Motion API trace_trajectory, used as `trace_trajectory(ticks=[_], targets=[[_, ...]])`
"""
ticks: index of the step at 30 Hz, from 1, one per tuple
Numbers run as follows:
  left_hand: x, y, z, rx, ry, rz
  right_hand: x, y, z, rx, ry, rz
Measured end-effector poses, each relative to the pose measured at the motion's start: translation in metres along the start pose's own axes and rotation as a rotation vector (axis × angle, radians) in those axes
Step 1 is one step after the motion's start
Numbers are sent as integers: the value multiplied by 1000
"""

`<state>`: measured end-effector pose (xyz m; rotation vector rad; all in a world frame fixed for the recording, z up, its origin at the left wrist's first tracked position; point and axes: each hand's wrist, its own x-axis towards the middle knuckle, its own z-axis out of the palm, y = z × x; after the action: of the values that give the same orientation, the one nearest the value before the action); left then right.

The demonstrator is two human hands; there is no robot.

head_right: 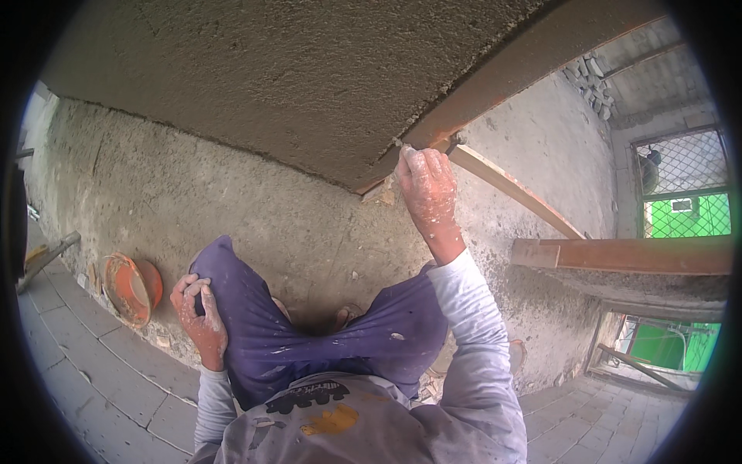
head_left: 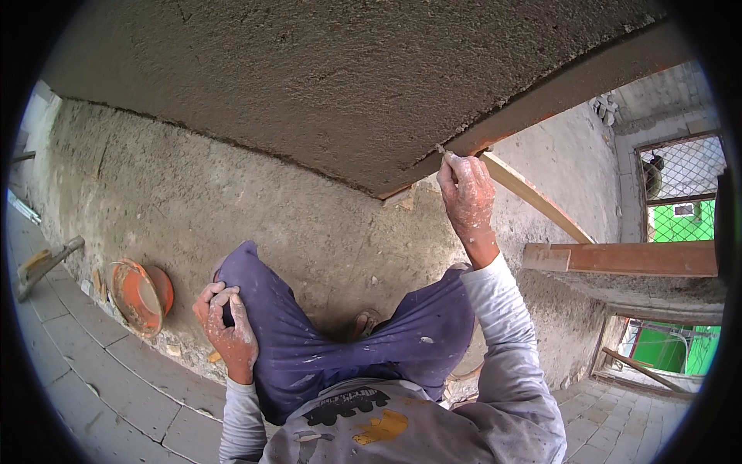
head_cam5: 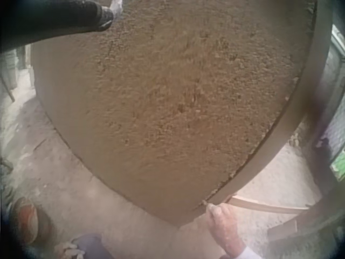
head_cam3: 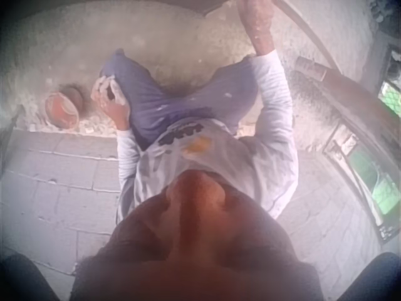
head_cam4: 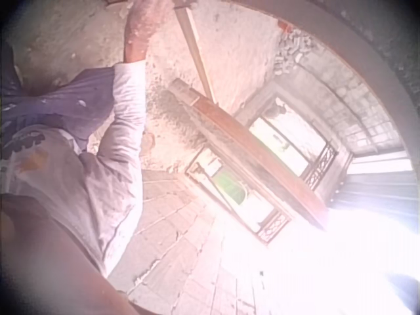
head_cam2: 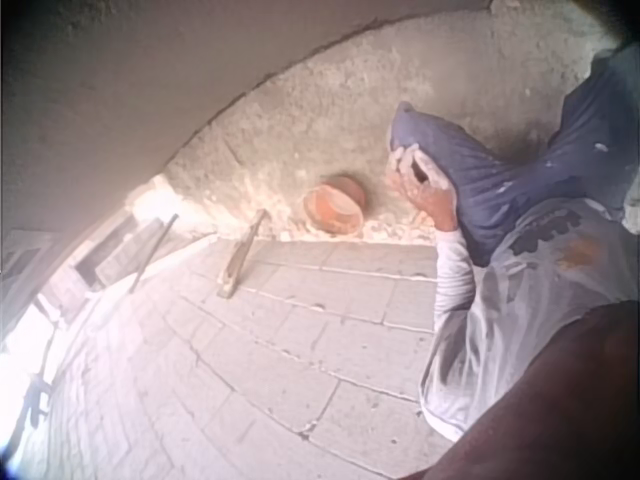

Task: The person smooths wet plaster on a wall using a small tool, working along the edges of a window frame and a doorway. The person moves around the wall, applying the tool to create a clean line and even surface.

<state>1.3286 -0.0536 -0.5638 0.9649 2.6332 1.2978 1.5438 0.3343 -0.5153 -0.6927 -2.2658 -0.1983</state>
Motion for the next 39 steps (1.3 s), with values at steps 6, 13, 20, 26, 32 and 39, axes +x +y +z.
trace_trajectory(ticks=[6,13,20,26,32,39], targets=[[0,1,-2,11,-1,18,24,-1,-22,-11,72,-28],[-1,-1,-2,-7,13,22,25,-1,-17,8,91,-23],[-2,0,-3,-3,8,10,0,2,4,29,77,-7],[-3,2,-4,6,2,4,12,1,-2,46,115,11],[-3,2,-4,11,-6,0,-15,0,9,58,32,39],[-4,1,-4,23,-4,25,3,-3,6,42,92,33]])
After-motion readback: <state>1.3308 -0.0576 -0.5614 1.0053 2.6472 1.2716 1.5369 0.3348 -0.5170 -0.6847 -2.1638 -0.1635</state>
